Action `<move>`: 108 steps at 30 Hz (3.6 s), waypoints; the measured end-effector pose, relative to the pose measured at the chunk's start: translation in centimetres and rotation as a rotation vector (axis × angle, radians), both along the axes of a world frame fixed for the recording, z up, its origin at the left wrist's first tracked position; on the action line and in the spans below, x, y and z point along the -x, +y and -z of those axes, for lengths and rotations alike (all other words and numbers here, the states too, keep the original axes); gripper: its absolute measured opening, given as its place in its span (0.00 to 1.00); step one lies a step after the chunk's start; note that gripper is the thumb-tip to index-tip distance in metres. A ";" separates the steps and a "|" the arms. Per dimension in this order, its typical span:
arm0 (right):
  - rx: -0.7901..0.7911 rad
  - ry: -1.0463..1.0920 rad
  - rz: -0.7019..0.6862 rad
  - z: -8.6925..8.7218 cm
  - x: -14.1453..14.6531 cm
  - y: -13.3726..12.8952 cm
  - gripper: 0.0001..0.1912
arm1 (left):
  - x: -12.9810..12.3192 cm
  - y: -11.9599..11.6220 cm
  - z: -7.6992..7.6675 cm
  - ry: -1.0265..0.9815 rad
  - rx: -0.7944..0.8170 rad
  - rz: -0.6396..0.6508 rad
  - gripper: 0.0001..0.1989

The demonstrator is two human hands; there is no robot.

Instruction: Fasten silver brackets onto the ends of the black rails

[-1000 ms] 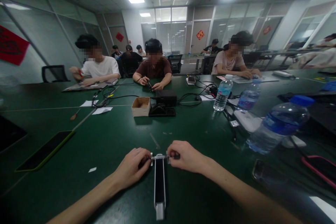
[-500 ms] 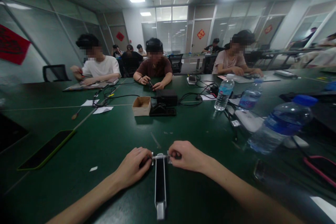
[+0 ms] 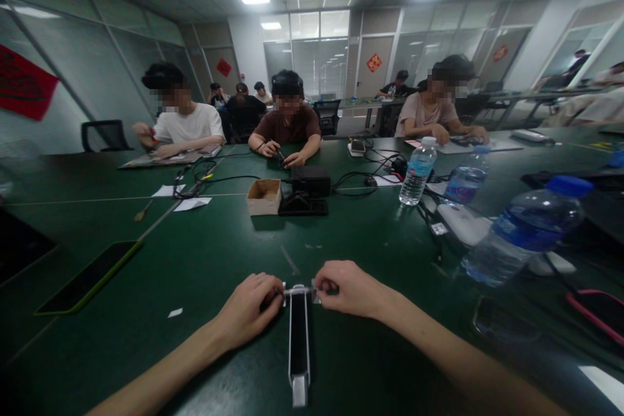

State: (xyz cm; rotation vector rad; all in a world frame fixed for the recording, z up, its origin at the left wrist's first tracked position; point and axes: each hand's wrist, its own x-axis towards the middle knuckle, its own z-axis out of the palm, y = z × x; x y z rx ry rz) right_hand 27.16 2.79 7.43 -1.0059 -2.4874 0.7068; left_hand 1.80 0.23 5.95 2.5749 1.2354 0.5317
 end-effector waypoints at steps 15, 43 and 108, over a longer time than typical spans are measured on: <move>-0.097 -0.005 -0.063 0.0 0.0 0.1 0.08 | 0.0 0.0 0.1 -0.002 -0.013 0.010 0.05; -0.024 -0.079 -0.038 -0.7 0.0 -0.1 0.08 | -0.1 -0.1 0.0 0.006 0.003 -0.006 0.06; -0.026 -0.148 -0.005 -0.5 0.2 -0.3 0.07 | 0.0 0.0 0.3 -0.010 -0.016 0.014 0.06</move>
